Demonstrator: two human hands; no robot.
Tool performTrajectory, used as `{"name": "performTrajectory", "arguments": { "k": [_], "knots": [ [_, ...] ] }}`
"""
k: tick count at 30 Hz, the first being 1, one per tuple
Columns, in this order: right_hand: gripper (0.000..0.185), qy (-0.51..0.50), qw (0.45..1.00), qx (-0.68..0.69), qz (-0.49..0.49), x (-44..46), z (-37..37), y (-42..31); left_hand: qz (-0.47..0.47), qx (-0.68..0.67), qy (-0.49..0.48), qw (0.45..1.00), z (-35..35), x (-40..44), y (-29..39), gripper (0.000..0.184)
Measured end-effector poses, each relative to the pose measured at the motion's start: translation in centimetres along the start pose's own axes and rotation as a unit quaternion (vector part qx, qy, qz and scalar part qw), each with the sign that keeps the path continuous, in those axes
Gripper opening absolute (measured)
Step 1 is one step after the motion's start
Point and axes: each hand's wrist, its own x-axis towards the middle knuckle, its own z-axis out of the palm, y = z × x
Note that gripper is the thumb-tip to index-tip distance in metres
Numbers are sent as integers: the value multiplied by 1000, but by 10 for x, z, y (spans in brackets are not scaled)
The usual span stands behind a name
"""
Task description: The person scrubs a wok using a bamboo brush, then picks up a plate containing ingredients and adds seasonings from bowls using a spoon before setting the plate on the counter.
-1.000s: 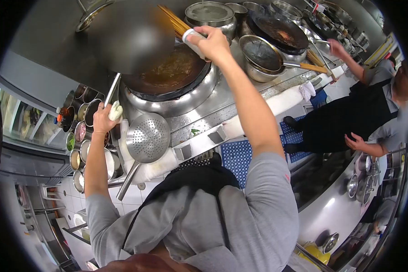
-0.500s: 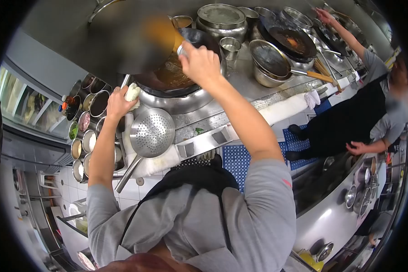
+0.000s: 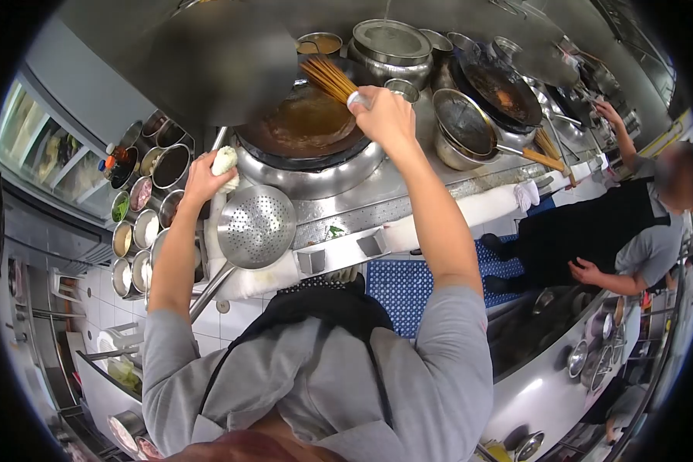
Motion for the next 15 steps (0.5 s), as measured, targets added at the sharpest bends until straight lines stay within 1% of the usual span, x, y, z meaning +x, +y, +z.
{"name": "performTrajectory", "arguments": {
  "k": [2,3,4,5,6,7,8,10,12,13,14,15],
  "knots": [
    [38,16,997,-26,-64,-14,-21,-25,-3,-31,-14,999,-1,1,-5,46],
    [38,77,987,-24,-142,-10,-15,-21,-15,-107,-20,994,5,1,-9,43],
    [37,42,992,102,-59,2,-12,-15,3,-153,-36,988,8,1,-9,44],
    [36,8,974,226,24,21,-10,-8,19,-199,-52,978,11,-1,-7,44],
    [34,-25,933,344,103,39,-10,-2,35,-245,-65,967,14,-1,-5,45],
    [30,-101,856,480,164,51,-11,13,47,-244,-44,968,16,-3,4,46],
    [25,-134,800,542,220,59,1,23,19,-275,-48,960,20,-1,1,49],
    [24,-128,837,464,260,57,29,21,-17,-260,-12,965,22,3,11,49],
    [28,-78,906,327,259,58,86,31,-45,-197,6,979,18,9,22,49],
    [30,2,985,79,151,45,96,21,-56,-153,20,987,17,11,24,52],
    [35,-38,991,-32,126,37,102,12,-74,-147,21,986,17,12,27,53],
    [33,-81,989,-95,82,36,118,13,-90,-142,22,985,17,14,30,54]
  ]
}}
